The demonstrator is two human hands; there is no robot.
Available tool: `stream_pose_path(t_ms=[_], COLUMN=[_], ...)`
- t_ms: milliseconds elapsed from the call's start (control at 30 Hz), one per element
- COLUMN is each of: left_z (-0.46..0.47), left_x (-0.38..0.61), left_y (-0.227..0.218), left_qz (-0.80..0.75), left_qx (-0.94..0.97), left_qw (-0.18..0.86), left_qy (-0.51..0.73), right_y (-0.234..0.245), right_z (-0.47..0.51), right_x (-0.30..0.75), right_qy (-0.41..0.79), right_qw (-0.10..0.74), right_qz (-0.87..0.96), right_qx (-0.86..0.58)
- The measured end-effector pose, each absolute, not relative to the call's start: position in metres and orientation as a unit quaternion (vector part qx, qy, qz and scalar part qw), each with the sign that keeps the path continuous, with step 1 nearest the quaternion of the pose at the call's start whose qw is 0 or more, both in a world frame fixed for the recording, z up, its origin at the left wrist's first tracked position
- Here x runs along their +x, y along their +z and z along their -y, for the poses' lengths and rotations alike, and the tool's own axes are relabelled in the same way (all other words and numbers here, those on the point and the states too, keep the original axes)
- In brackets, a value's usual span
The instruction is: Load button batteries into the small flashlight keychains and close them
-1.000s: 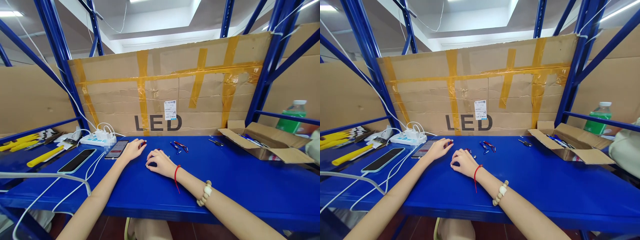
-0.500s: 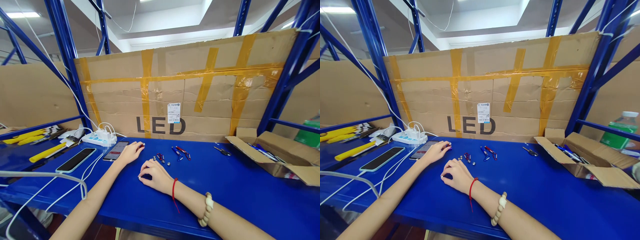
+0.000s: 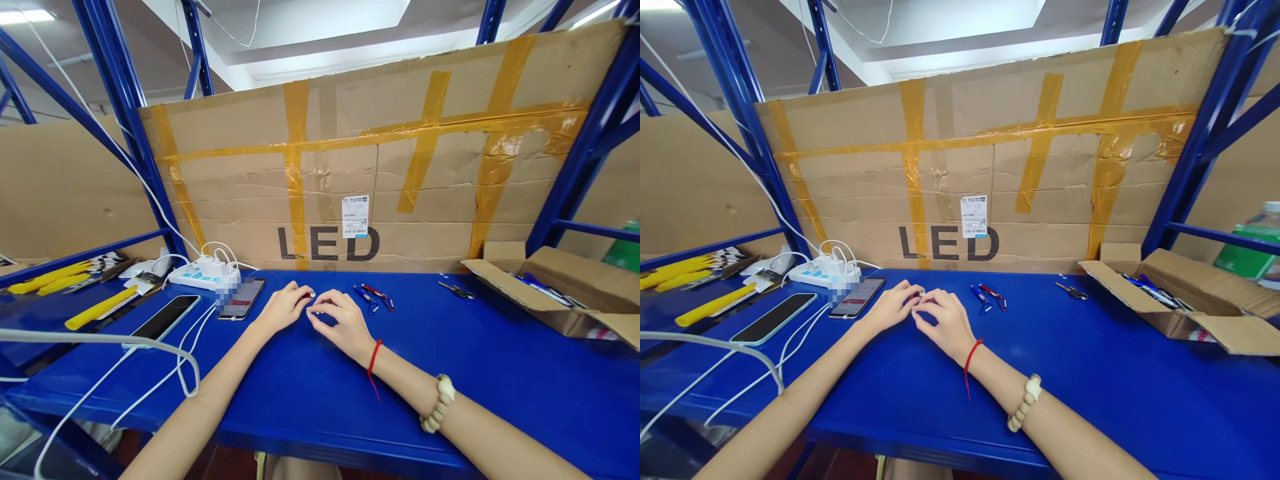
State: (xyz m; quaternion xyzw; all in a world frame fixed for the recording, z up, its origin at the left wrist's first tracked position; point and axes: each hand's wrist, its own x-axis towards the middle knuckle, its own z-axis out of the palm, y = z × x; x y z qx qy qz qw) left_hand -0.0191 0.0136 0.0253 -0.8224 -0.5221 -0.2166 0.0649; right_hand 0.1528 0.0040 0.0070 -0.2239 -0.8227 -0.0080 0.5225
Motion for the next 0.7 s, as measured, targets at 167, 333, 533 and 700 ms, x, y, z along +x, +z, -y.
stream_pose_path(t_ms=[167,333,533,700], left_z=[-0.010,-0.004,-0.005,-0.009], left_x=[-0.012,-0.009,-0.010,-0.009], left_y=[0.026,0.029,0.027,0.022], left_qz=[0.481,0.496,0.489,0.481], left_qx=[-0.849,-0.842,-0.847,-0.854], left_qw=[0.059,0.051,0.062,0.084], left_qy=[-0.209,-0.209,-0.198,-0.177], right_y=[0.009,0.008,0.009,0.005], right_z=[-0.013,-0.016,-0.016,-0.021], right_x=[0.158,0.161,0.161,0.164], right_qy=[-0.043,-0.028,-0.018,-0.001], right_qw=[0.529,0.524,0.514,0.468], right_qz=[0.799,0.799,0.807,0.831], right_qx=[-0.282,-0.294,-0.290,-0.301])
